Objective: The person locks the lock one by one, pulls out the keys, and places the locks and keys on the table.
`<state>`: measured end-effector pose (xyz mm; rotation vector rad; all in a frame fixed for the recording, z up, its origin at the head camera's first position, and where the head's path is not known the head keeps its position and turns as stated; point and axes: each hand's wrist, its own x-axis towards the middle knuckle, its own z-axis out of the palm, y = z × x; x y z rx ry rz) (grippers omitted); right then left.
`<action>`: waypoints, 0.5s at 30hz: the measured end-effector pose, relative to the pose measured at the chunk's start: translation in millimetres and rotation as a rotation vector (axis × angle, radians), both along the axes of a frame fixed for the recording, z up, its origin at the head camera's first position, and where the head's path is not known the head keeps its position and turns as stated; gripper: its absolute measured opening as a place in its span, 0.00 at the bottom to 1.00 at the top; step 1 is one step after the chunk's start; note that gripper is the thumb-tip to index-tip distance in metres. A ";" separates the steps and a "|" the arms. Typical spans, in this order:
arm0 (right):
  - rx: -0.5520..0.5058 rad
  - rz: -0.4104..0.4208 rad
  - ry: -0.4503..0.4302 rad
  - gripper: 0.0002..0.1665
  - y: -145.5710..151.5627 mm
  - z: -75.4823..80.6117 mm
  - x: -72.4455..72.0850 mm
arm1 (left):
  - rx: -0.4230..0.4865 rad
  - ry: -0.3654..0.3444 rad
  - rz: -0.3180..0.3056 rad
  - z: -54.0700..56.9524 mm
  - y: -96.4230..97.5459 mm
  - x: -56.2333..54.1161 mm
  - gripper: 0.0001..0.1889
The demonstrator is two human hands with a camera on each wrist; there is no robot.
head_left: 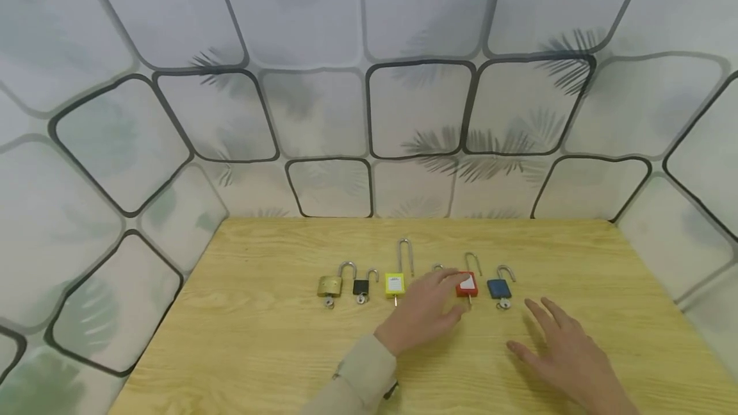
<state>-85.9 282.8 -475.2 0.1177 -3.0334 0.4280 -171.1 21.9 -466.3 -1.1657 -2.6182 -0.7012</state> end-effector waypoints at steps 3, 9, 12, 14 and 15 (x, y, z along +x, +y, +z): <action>-0.008 0.010 -0.005 0.53 -3.8 -1.6 -3.2 | -0.051 0.021 -0.003 0.9 11.2 -5.4 0.26; 0.018 0.020 -0.035 0.53 -0.8 -3.7 -6.9 | -0.110 0.106 -0.014 -0.5 39.0 -19.3 0.21; 0.014 0.032 -0.031 0.53 -0.4 -5.1 -8.3 | -0.169 0.111 0.006 -0.7 55.0 -29.0 0.19; 0.004 0.045 -0.015 0.52 -0.8 -6.5 -8.9 | -0.210 0.107 0.023 -1.4 64.8 -34.8 0.19; 0.000 0.051 -0.006 0.52 -1.0 -7.1 -9.2 | -0.228 0.108 0.029 -2.5 69.1 -37.5 0.18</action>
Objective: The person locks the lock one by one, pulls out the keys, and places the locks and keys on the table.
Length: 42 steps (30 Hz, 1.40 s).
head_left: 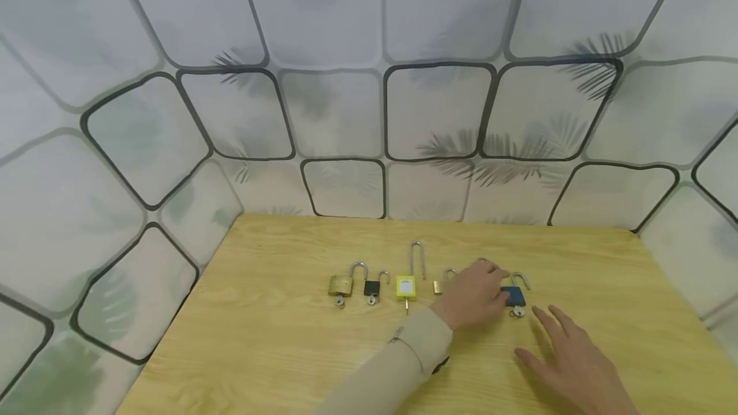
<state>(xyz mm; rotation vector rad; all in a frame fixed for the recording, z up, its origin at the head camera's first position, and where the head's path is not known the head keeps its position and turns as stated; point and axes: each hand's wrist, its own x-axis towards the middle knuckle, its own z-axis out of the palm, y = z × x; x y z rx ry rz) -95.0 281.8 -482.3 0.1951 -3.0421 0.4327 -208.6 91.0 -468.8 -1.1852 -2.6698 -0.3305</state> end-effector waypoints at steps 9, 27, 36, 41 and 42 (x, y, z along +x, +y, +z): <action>0.017 -0.001 -0.011 0.51 6.0 -2.8 -1.2 | -0.164 -0.006 0.025 -13.3 24.1 -6.5 0.17; -0.018 -0.006 -0.033 0.47 14.6 -5.8 2.1 | -0.401 -0.003 0.090 -19.9 35.4 9.8 0.17; -0.029 -0.005 -0.014 0.46 18.2 -8.2 0.8 | -0.338 0.096 0.031 -6.7 29.8 27.6 0.05; -0.021 -0.005 -0.018 0.45 17.6 -7.3 -2.3 | -0.317 0.020 -0.011 -6.3 20.7 38.0 0.06; -0.019 -0.006 -0.019 0.45 17.1 -7.0 -2.5 | -0.312 -0.006 -0.022 -6.5 17.7 40.1 0.06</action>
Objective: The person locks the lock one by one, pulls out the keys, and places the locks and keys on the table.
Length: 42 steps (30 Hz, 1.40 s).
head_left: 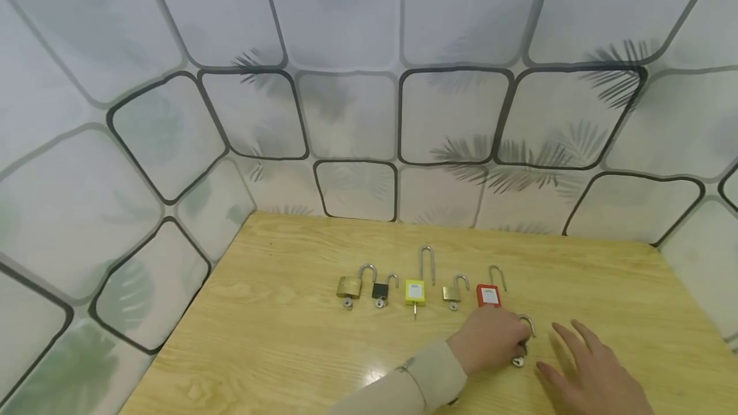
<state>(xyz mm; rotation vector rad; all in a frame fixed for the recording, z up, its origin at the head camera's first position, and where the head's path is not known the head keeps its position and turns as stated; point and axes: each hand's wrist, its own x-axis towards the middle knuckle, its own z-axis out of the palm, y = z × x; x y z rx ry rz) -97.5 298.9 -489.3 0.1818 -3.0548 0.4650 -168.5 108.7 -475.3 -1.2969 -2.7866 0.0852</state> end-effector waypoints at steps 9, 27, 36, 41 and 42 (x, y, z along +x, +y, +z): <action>0.010 -0.001 -0.036 0.46 -0.9 -0.5 1.5 | 0.055 -0.185 -0.040 1.4 -33.8 20.5 0.10; 0.052 0.005 -0.117 0.48 -7.1 3.5 -4.4 | 0.076 -0.242 0.192 7.7 -62.8 30.5 0.16; 0.044 -0.013 -0.134 0.49 -10.7 4.5 -1.9 | 0.143 -0.306 0.103 4.0 -64.1 31.8 0.18; 0.024 -0.023 -0.139 0.46 -11.7 4.5 -2.6 | 0.315 -0.552 0.186 1.8 -64.7 29.6 0.18; 0.013 -0.022 -0.115 0.42 -12.1 4.4 -2.1 | 0.343 -0.588 0.206 1.1 -64.9 29.4 0.19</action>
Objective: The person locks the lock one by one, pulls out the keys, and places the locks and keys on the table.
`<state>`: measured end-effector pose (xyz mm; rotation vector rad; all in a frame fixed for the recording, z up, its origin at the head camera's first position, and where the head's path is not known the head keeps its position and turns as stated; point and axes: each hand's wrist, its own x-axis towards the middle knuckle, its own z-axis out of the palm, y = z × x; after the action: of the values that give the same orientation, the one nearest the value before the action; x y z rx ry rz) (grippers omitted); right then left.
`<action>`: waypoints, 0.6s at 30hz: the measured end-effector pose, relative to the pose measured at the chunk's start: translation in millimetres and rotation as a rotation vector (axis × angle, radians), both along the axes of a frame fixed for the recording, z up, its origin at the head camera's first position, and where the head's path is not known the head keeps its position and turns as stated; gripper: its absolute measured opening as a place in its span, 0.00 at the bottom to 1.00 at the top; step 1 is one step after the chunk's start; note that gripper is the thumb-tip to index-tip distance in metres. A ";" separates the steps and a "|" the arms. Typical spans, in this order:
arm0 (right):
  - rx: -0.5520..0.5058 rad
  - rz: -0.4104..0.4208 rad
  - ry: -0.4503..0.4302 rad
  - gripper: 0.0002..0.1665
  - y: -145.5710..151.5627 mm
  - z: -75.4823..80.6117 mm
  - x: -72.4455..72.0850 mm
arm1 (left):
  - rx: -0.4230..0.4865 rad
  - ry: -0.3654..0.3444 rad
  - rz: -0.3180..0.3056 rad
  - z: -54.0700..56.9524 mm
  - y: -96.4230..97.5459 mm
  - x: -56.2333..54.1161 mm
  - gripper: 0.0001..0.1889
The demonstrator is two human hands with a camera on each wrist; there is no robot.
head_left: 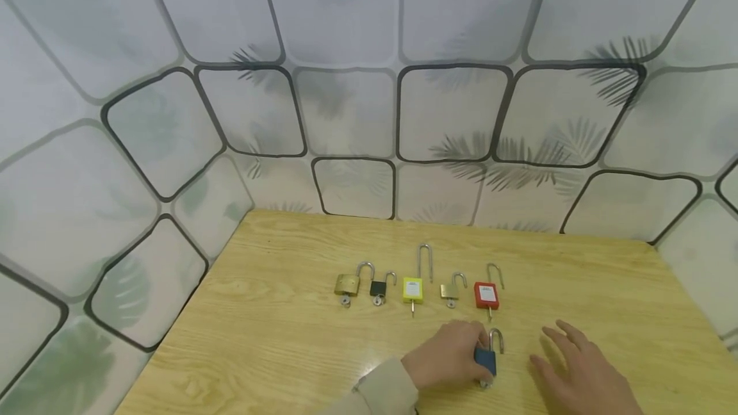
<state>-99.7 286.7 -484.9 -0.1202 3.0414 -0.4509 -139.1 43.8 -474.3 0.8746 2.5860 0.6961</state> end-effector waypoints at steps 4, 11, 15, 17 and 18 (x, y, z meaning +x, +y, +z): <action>-0.054 0.013 0.120 0.30 -4.0 -0.2 1.8 | 0.048 -0.055 0.015 -2.6 -3.2 -0.7 0.20; -0.177 0.073 0.323 0.21 -22.0 3.7 1.7 | 0.114 -0.039 -0.033 -3.3 -14.4 -2.1 0.14; -0.200 0.152 0.495 0.21 -33.5 5.7 0.7 | 0.108 -0.014 -0.046 -2.3 -19.2 -2.5 0.14; -0.209 0.187 0.558 0.23 -37.4 6.6 0.3 | 0.122 -0.003 -0.056 -1.6 -20.6 -2.5 0.13; -0.213 0.205 0.584 0.24 -39.2 7.0 -0.3 | 0.131 0.009 -0.063 -1.4 -21.0 -2.5 0.13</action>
<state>-100.0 247.6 -477.9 -0.6807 3.4638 -0.8508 -141.6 22.8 -475.6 0.9959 2.5322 0.8538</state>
